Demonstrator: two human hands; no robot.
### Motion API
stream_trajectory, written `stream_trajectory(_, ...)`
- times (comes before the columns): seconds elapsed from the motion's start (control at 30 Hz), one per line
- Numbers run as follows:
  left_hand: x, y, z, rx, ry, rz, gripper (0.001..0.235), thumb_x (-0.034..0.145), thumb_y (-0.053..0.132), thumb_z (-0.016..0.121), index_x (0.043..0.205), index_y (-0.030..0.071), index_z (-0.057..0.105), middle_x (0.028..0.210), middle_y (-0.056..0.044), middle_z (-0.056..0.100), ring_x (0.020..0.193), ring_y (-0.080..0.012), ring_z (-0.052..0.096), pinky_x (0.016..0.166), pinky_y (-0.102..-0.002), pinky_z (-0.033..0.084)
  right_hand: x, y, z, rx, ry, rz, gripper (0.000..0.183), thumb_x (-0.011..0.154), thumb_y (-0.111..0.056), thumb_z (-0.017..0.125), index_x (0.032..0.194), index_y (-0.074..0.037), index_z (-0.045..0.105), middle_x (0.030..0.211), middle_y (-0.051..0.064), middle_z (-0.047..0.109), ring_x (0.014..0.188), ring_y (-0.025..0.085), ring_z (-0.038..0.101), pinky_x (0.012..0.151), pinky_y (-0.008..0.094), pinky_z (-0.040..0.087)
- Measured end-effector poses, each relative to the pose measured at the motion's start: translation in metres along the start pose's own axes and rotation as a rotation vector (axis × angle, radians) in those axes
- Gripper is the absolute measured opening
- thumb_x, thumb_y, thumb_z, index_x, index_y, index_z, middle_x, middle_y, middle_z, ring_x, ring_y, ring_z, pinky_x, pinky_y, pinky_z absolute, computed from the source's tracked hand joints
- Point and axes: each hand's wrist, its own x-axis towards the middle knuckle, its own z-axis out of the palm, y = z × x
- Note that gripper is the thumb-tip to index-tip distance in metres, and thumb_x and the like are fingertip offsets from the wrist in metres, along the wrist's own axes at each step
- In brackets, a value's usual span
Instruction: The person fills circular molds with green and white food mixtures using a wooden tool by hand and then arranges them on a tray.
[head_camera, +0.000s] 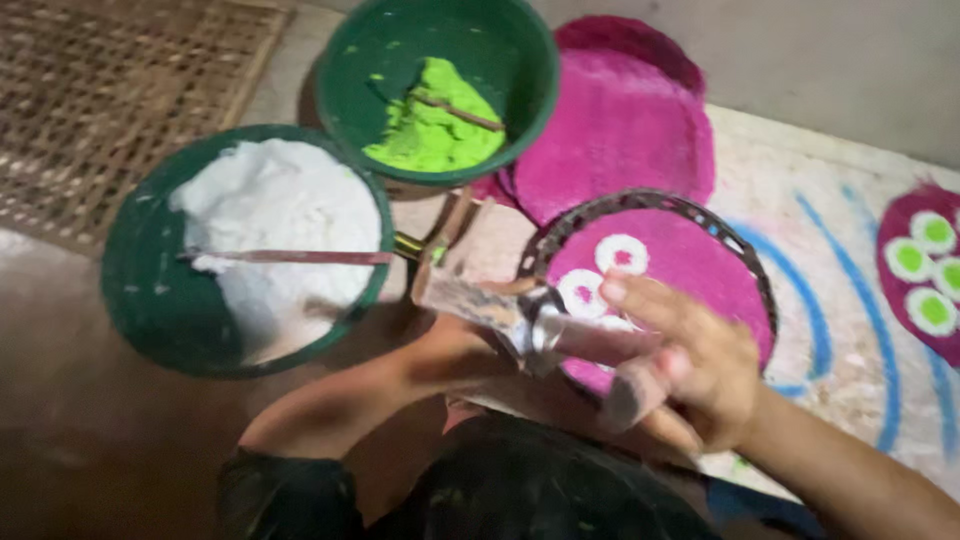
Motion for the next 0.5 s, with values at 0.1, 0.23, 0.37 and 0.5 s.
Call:
stream_trajectory(0.1,0.022,-0.006,0.044,-0.388,-0.135,-0.004,0.036,0.094,0.021,0.07,0.127,0.008,0.063,0.11,-0.011,0.068,0.098,-0.0224,0.069,0.083,-0.037,0.056,-0.032,-0.018,-0.009,-0.066,-0.037,0.044,0.066,0.092,-0.019,0.065,0.152,-0.018,0.039,0.137,0.03,0.058,0.129,0.051,0.061,0.101,0.048,0.059)
stream_trajectory(0.23,0.059,0.003,0.102,0.767,-0.153,0.269,0.033,0.096,0.029,0.069,0.122,0.01,0.066,0.117,-0.012,0.069,0.107,-0.0275,0.067,0.087,-0.042,0.053,-0.075,-0.016,-0.015,0.015,0.039,0.277,0.073,0.099,-0.014,0.062,0.164,-0.019,0.03,0.147,0.028,0.057,0.139,0.044,0.061,0.114,0.049,0.054)
stream_trajectory(0.37,0.104,0.025,0.12,0.61,-0.231,0.121,0.027,0.093,0.032,0.072,0.111,0.012,0.072,0.109,-0.009,0.073,0.103,-0.0257,0.07,0.085,-0.041,0.055,-0.13,0.001,-0.045,0.096,0.058,0.54,0.083,0.101,-0.035,0.065,0.166,-0.014,0.019,0.164,0.027,0.038,0.151,0.04,0.043,0.121,0.051,0.037)
stream_trajectory(0.5,0.14,0.02,0.12,0.405,-0.207,0.144,0.026,0.09,0.03,0.072,0.108,0.012,0.073,0.106,-0.007,0.076,0.102,-0.0225,0.074,0.088,-0.038,0.059,-0.215,0.041,-0.102,0.675,-0.21,0.969,0.12,0.087,-0.068,0.07,0.168,-0.003,0.011,0.172,0.021,0.022,0.158,0.03,0.024,0.121,0.047,0.027)
